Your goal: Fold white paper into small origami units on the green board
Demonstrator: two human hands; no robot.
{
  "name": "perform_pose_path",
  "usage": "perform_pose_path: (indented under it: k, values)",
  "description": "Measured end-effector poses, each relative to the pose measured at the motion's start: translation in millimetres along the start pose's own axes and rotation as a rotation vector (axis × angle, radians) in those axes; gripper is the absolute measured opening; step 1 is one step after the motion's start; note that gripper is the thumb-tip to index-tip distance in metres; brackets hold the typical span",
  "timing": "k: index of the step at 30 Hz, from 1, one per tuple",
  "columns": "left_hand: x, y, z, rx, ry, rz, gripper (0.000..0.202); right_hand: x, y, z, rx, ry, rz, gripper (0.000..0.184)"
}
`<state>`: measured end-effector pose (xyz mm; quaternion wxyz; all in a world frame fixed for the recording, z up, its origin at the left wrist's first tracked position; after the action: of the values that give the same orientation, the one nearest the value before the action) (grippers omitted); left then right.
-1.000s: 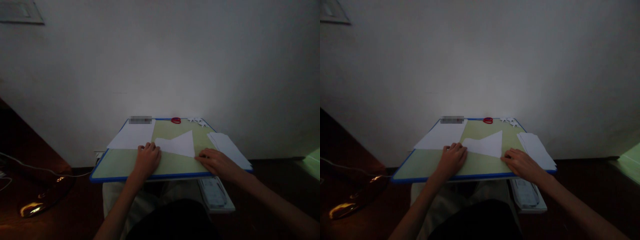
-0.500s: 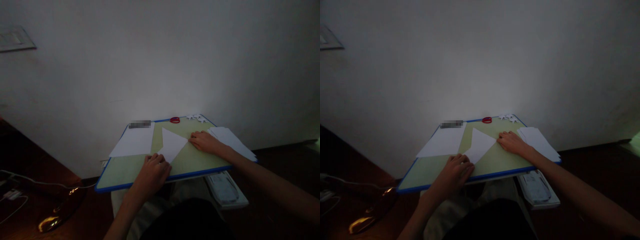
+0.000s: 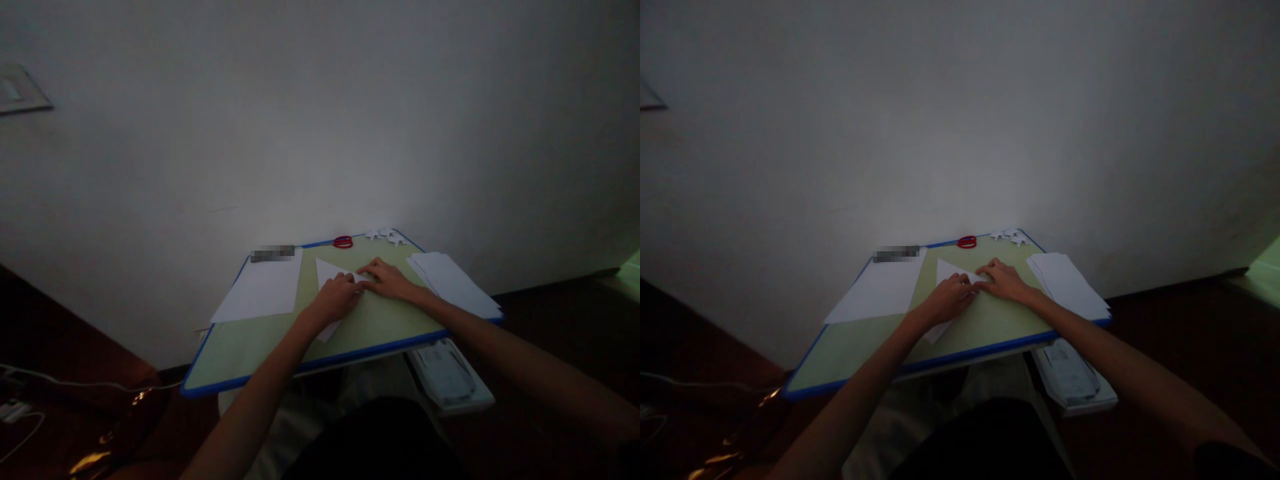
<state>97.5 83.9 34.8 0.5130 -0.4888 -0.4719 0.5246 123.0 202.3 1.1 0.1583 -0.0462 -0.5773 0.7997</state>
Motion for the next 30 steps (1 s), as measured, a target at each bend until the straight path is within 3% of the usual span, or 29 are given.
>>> perform_pose_path:
  k: [13,30]
  values:
    - [2,9.3,2,-0.097,0.013,-0.101,0.026,-1,1,-2,-0.016,0.035,-0.022,0.044]
    - [-31,9.8,-9,-0.013,0.052,-0.001,0.025,0,5,-6,0.006,0.012,-0.046,0.044]
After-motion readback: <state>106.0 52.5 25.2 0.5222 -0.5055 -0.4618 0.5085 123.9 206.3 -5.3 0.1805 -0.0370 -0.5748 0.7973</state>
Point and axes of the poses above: each hand's wrist, its own x-axis towards the middle knuckle, its own y-axis out of the palm, z = x × y, the point moved 10 cm from there along x, towards the middle knuckle, and after that the axes turned 12 degrees about z, right-handed, at the moved point
